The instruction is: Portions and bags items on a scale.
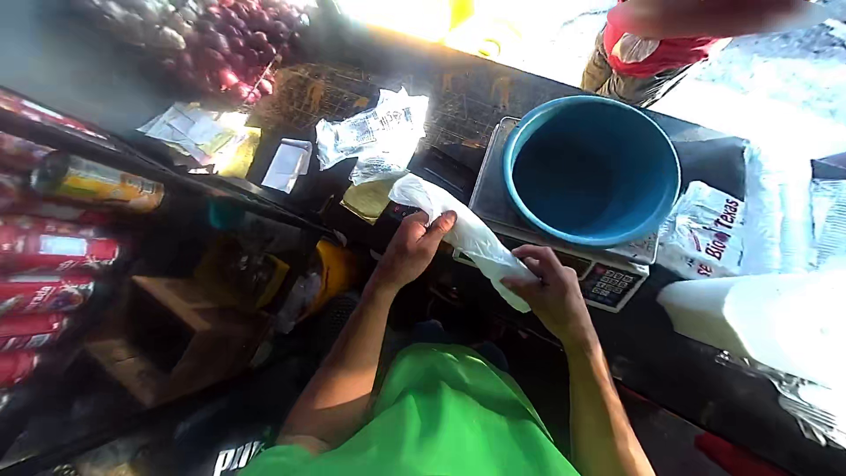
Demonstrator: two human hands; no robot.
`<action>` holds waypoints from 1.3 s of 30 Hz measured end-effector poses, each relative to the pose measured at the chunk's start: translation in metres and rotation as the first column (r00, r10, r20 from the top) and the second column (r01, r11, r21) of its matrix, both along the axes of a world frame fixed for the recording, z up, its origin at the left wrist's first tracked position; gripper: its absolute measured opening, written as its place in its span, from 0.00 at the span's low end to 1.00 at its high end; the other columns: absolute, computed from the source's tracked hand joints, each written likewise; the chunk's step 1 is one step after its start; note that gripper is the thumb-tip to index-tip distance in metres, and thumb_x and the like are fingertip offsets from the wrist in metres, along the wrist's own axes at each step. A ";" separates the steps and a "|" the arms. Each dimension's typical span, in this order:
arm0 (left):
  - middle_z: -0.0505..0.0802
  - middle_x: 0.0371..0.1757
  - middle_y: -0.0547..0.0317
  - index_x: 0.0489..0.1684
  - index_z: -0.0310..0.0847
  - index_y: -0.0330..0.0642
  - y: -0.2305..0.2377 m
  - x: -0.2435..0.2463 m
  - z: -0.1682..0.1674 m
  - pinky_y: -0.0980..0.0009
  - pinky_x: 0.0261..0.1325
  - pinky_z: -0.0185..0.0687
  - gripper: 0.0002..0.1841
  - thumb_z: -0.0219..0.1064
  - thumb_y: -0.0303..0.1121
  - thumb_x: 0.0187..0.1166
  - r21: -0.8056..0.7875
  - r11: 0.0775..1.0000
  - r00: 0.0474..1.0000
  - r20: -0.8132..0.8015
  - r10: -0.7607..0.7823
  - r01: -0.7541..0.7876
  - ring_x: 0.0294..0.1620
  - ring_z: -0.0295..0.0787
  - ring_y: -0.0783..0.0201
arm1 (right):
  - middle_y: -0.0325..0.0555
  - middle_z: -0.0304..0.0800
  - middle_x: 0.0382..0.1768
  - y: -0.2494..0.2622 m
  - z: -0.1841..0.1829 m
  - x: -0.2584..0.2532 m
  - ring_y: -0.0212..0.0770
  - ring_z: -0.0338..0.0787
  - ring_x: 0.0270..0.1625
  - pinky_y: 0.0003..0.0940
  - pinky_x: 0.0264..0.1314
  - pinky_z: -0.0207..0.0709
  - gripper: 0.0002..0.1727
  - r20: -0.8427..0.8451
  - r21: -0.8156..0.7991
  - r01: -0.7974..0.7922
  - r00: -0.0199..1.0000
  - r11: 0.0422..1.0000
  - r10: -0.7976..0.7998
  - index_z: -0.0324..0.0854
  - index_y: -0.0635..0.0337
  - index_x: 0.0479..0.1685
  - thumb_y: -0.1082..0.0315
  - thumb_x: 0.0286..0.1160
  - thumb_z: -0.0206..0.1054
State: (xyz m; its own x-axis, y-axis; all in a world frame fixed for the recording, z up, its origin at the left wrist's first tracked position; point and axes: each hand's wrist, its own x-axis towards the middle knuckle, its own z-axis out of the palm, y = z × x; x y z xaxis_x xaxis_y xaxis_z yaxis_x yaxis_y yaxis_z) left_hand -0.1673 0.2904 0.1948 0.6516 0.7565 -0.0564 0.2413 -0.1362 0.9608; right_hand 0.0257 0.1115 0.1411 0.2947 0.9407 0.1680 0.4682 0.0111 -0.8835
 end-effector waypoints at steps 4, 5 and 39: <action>0.89 0.23 0.62 0.34 0.86 0.40 0.010 -0.009 0.021 0.72 0.25 0.84 0.22 0.55 0.47 0.92 0.090 0.990 0.976 -0.200 -0.091 0.110 0.19 0.84 0.69 | 0.45 0.93 0.32 -0.018 0.001 0.007 0.46 0.93 0.34 0.55 0.39 0.87 0.24 0.129 -0.274 -0.160 0.971 0.948 0.201 0.83 0.54 0.63 0.47 0.77 0.70; 0.89 0.23 0.61 0.33 0.86 0.40 0.013 -0.011 0.024 0.71 0.24 0.83 0.22 0.55 0.47 0.92 0.094 0.988 0.974 -0.202 -0.100 0.121 0.19 0.84 0.68 | 0.45 0.92 0.29 -0.021 0.001 0.007 0.46 0.92 0.32 0.54 0.36 0.85 0.23 0.164 -0.283 -0.165 0.962 0.945 0.218 0.84 0.53 0.59 0.46 0.80 0.68; 0.92 0.49 0.57 0.57 0.83 0.39 0.039 -0.065 -0.022 0.64 0.49 0.90 0.14 0.68 0.38 0.82 -0.178 0.877 0.843 0.410 -0.347 0.447 0.45 0.90 0.65 | 0.37 0.94 0.39 0.089 0.035 -0.158 0.29 0.92 0.38 0.30 0.43 0.88 0.11 -0.451 0.164 0.732 0.652 0.661 -0.610 0.89 0.56 0.47 0.63 0.88 0.61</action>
State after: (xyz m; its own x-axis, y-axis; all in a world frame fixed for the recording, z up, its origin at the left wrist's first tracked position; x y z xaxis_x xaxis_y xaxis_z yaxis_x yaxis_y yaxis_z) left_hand -0.2319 0.3293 0.1732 0.9044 0.4185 0.0827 -0.1439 0.1170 0.9826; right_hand -0.1319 0.2006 0.1764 0.9142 0.3687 0.1683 0.1379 0.1076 -0.9846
